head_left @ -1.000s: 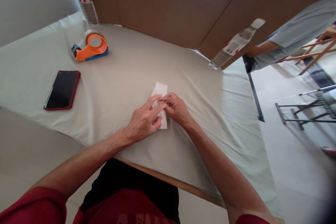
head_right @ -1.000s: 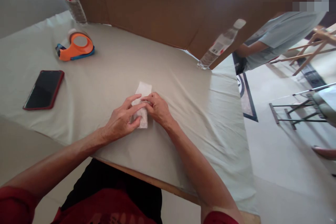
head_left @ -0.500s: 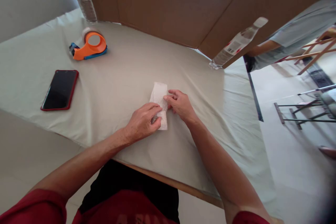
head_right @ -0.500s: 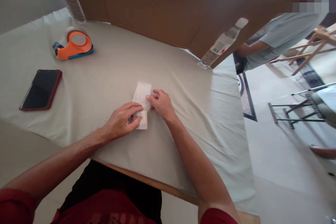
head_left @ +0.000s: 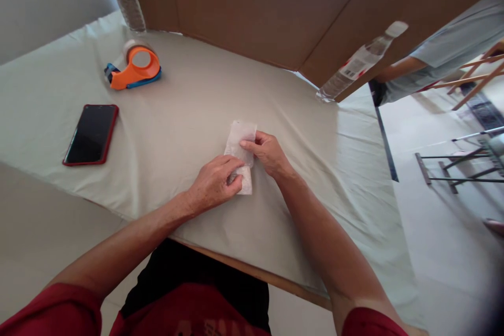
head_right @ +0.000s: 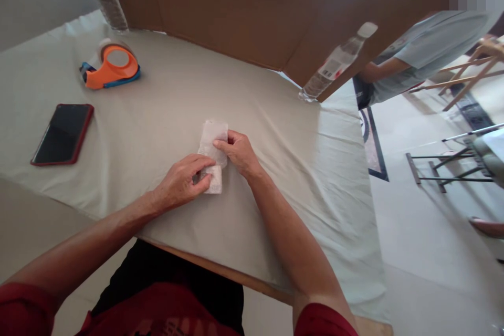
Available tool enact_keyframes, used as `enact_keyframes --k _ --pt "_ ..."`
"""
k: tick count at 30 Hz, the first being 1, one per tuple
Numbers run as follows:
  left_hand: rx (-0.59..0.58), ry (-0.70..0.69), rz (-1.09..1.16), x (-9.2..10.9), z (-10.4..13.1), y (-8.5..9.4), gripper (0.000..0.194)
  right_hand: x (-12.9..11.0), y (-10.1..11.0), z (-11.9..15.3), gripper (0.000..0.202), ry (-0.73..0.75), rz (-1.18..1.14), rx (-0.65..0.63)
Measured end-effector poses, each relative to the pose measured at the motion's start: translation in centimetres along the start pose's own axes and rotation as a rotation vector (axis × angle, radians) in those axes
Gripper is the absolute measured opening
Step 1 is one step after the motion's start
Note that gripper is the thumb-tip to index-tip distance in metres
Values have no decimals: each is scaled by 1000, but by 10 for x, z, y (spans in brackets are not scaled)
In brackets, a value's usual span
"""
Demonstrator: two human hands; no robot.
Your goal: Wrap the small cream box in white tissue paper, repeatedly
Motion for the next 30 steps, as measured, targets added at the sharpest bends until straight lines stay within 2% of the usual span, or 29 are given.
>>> enact_keyframes --k 8,14,17,22,26,30 --pt "76 88 -99 2 4 2 26 -7 -6 26 33 79 -10 4" --pt "241 130 -83 -1 7 6 56 -11 -8 46 31 143 55 -39" --pt "239 139 -49 -7 7 3 69 -13 -8 56 24 189 132 -46" --pt "116 199 63 -13 6 -2 51 -11 -12 74 17 253 199 -72" --pt "59 261 160 -12 4 -1 41 -4 -11 89 11 345 285 -58" --pt "39 272 209 -9 4 1 28 2 -8 101 21 459 444 -55"
Point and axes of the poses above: each hand's wrist, its own z-axis away from the middle knuckle, its own y-axis out of the back of the hand, x = y × z, the point moved 4 cm from there along -z, towards the middle knuckle, and after that the axes turned 6 degrees about -y, right-handed, at the moved point
